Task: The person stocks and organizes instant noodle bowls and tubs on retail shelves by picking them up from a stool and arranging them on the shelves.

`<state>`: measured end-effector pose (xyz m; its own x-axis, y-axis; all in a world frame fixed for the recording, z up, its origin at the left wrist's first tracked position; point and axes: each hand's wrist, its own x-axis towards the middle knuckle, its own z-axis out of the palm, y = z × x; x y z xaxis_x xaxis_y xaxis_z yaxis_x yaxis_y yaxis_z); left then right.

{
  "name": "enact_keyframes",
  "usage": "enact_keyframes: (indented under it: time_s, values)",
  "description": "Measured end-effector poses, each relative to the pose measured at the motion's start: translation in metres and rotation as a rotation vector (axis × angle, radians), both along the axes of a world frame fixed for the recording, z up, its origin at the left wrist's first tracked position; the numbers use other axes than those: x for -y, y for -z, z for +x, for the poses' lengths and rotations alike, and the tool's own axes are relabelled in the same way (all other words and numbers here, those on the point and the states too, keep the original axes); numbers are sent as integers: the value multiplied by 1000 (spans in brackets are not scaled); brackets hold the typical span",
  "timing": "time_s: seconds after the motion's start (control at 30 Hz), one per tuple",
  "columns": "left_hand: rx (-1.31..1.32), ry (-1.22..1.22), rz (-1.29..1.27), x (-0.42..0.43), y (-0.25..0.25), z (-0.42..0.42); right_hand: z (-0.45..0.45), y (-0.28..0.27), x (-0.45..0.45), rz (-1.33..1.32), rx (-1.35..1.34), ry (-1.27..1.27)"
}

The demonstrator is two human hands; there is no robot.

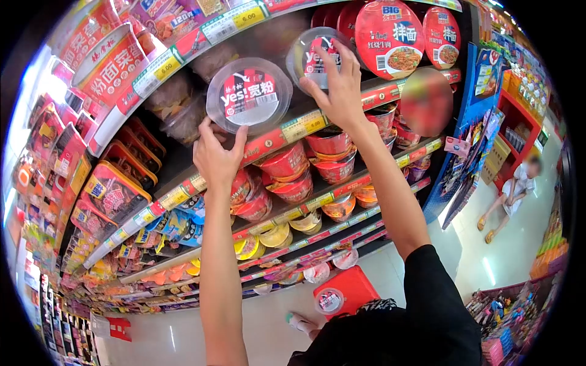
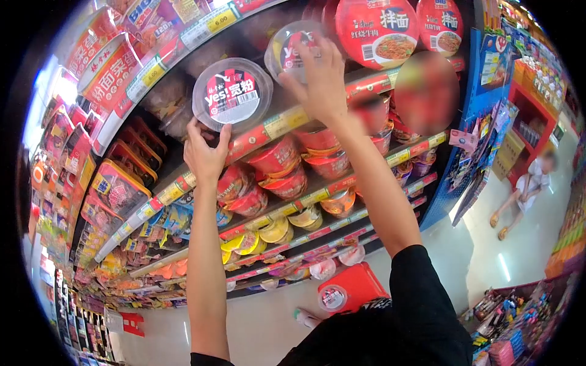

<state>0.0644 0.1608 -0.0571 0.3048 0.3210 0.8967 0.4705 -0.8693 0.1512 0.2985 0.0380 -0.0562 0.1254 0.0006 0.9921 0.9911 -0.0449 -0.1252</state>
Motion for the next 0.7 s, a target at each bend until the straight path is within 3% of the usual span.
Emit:
enact_keyframes:
  time_s: [0.23, 0.33, 0.37, 0.47, 0.5, 0.6, 0.7]
  values:
    - [-76, -34, -98, -8, 1, -2, 2, 9, -4, -61, 33, 58]
    - [62, 2, 11, -1, -2, 5, 4, 9, -4, -58, 50, 73]
    - [56, 55, -85, 4, -7, 3, 4, 9, -4, -61, 49, 77]
    - [209, 296, -59, 6, -19, 7, 4, 8, -2, -69, 49, 82]
    - [171, 312, -104, 12, -26, 7, 3, 6, -2, -68, 53, 81]
    - [-82, 200, 180, 9, -35, 11, -1, 5, 2, -82, 53, 75]
    - [9, 200, -59, 22, -28, 13, -1, 6, 3, -118, 54, 86]
